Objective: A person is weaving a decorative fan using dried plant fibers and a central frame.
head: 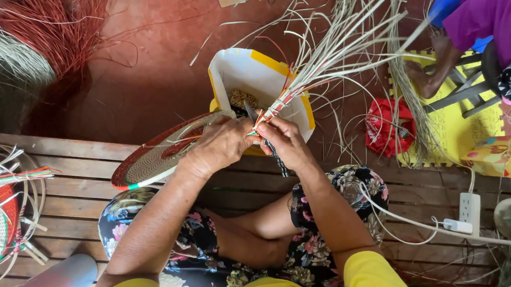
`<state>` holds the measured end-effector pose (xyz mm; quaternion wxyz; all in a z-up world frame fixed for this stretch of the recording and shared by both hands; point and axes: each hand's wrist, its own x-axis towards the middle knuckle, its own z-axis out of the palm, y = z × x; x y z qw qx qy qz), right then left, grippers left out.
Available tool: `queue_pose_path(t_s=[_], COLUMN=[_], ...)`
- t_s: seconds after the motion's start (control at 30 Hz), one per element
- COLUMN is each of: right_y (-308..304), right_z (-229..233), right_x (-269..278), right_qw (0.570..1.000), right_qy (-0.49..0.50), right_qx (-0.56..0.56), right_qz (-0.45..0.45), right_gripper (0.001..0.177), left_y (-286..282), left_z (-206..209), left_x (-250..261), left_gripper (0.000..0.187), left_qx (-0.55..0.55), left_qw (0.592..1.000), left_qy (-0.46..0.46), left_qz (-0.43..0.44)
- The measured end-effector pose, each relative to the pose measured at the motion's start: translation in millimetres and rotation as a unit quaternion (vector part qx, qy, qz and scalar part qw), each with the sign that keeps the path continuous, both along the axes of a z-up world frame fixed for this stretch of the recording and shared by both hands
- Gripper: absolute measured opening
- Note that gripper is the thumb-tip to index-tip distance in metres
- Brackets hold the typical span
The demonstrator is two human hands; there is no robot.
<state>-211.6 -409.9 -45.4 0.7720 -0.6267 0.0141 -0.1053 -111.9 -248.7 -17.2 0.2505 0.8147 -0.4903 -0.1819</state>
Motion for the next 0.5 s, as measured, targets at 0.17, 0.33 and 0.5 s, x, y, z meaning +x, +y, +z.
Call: queue_pose_path(t_s=[0.17,0.33,0.5], right_y=[2.9,1.9,6.7], right_z=[-5.4,-17.6,0.8], right_x=[2.6,5.2,7.2], right_qw=[0.998,0.995,0.989], right_qy=[0.034,0.060,0.107], right_qx=[0.045,0.059,0.073], right_qz=[-0.035,-0.051,-0.072], right_gripper=[0.018,0.020,0.023], left_y=[1.5,-2.9,-3.1], left_z=[-28.7,-23.5,-37.6], left_x=[0.8,0.5,2.6], left_gripper=[0.041,0.039,0.039], left_qx=[0.023,0.021,0.045], left_qw=[0.998,0.997,0.994], left_qy=[-0.051,-0.065,-0.089], left_qz=[0.025,0.027,0.045])
